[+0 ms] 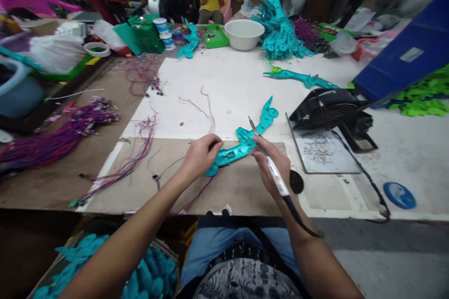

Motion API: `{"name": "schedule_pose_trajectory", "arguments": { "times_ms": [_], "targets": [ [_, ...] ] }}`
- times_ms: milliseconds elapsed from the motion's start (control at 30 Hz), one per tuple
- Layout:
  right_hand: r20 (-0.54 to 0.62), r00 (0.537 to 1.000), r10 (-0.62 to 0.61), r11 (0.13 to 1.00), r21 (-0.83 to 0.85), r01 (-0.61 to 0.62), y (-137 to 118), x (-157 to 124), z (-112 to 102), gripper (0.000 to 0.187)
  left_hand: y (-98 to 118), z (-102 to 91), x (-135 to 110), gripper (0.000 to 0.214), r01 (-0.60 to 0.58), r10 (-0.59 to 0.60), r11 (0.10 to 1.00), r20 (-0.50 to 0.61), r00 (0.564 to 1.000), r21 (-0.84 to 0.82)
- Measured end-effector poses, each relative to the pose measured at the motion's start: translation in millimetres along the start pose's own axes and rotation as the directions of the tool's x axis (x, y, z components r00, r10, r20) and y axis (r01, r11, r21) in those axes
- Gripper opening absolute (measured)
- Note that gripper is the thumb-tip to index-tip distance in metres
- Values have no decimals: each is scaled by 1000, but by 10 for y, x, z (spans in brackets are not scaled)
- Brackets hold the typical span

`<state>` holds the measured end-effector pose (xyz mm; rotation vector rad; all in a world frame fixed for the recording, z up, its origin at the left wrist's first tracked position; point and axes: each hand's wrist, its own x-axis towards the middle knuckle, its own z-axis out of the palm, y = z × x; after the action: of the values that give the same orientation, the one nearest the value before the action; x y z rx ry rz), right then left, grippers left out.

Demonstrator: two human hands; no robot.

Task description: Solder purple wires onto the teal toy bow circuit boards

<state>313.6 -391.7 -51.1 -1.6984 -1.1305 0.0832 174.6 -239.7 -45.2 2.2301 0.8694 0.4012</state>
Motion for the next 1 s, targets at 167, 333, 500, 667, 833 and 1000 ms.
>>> {"name": "schedule_pose_trajectory", "arguments": {
  "times_ms": [167,333,500,667,833,1000],
  "targets": [
    [-352,933,74,958,-235,-165,494,-380,-921,24,-135,184,-106,15,-89,101,981,-63,993,172],
    [-512,845,155,909,-262,-325,1105,-364,-1227,25,-226,390,-139,17,-52,63,972,-40,997,227],
    [-453,886,100,925,-286,-251,1295,-256,-1110,23,-127,415,-190,16,-51,72,980,-105,992,193],
    [-408,911,63,939,-285,-192,1309,-245,-1072,23,8,345,-236,18,-21,58,983,-204,977,181],
    [-377,923,84,940,-278,-199,1284,-225,-1070,22,-5,365,-270,17,30,-7,989,-156,988,142],
    [-426,880,210,931,-187,-312,1359,-199,-1095,26,-2,418,-295,15,45,-14,982,-171,985,181]
  ]
}}
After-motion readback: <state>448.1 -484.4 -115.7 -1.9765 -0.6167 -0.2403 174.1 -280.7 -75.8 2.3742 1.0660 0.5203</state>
